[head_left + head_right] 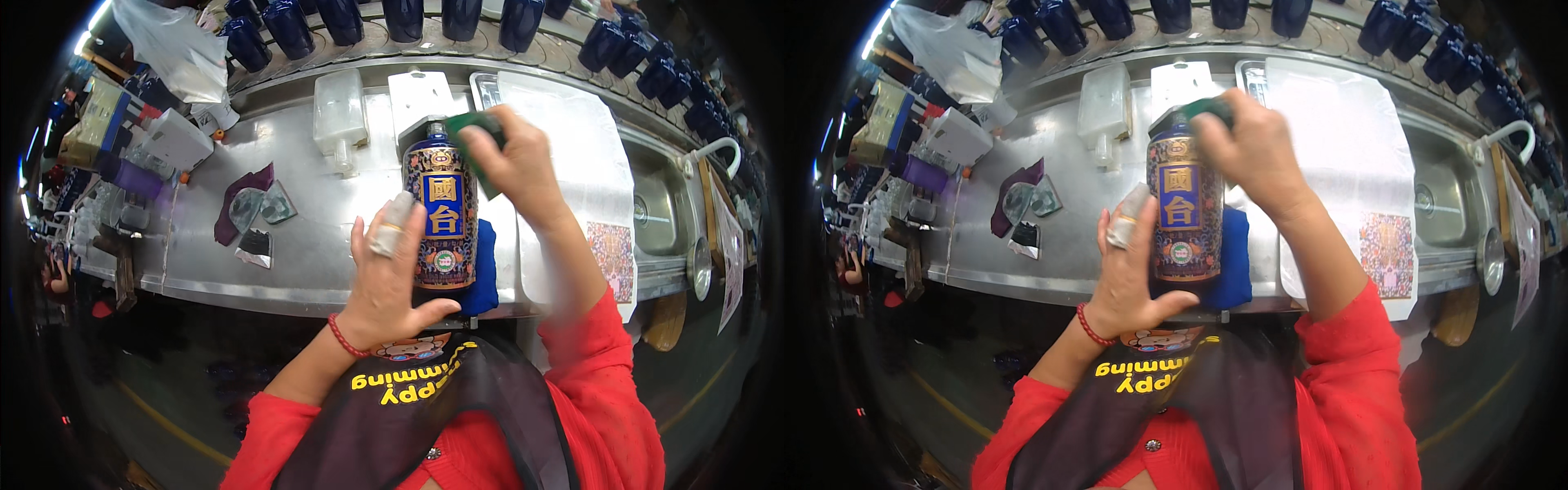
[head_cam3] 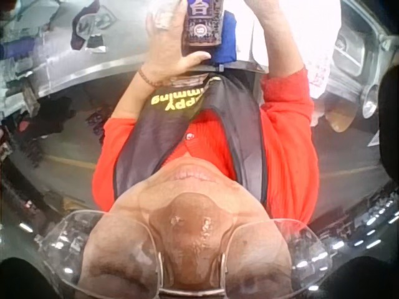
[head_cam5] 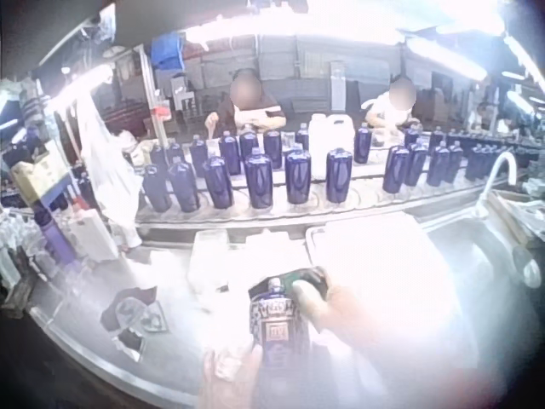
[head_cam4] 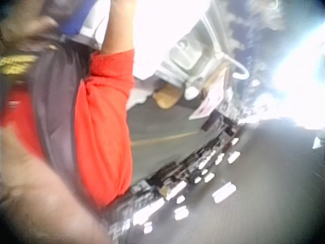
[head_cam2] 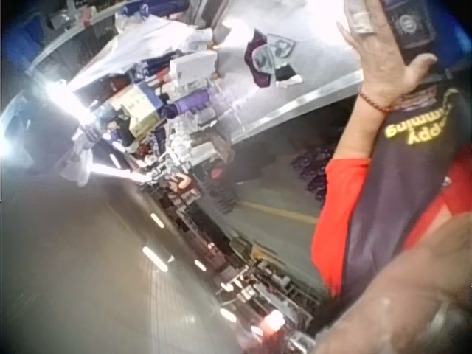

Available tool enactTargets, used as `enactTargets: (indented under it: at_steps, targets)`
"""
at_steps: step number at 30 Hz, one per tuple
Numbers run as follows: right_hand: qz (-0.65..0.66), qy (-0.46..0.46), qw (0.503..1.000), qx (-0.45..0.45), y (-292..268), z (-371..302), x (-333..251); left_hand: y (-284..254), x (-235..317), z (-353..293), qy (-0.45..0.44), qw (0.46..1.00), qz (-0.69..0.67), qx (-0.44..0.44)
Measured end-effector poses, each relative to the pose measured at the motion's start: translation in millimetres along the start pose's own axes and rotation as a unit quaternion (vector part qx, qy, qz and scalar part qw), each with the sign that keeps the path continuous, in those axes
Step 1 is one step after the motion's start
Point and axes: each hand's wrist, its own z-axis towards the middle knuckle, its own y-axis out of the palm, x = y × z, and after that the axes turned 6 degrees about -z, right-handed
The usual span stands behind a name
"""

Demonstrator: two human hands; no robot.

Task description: The person applies decorative stickers to a blue cylindrical container. They peel a sticker from its backing, align it on the container, and smooth it down with a green squeegee. They repeat this process with a second sticker, ensuring both are firmly adhered and free of bubbles.

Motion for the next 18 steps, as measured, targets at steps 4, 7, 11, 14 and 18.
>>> enactTargets:
  at_steps: [4, 7, 11, 14, 18]
  targets:
    - [0.255, 0.166, 0.952, 0.034, -6, -45, 10, 17, 7, 5, 0.038, 0.993, 0.109, 0.019]
    - [0.215, 0.162, 0.959, 0.090, -13, -70, 8, 21, -8, 1, 0.059, 0.996, 0.057, 0.028]
    - [0.161, 0.145, 0.975, 0.052, -13, -105, 11, 24, -22, -14, -0.020, 0.996, -0.089, 0.022]
    - [0.146, 0.076, 0.986, -0.002, -3, -126, 15, 27, -23, -19, 0.036, 0.998, 0.014, 0.048]
    - [0.025, -0.051, 0.998, -0.004, 6, -139, 14, 26, -20, -17, 0.079, 0.994, 0.052, 0.051]
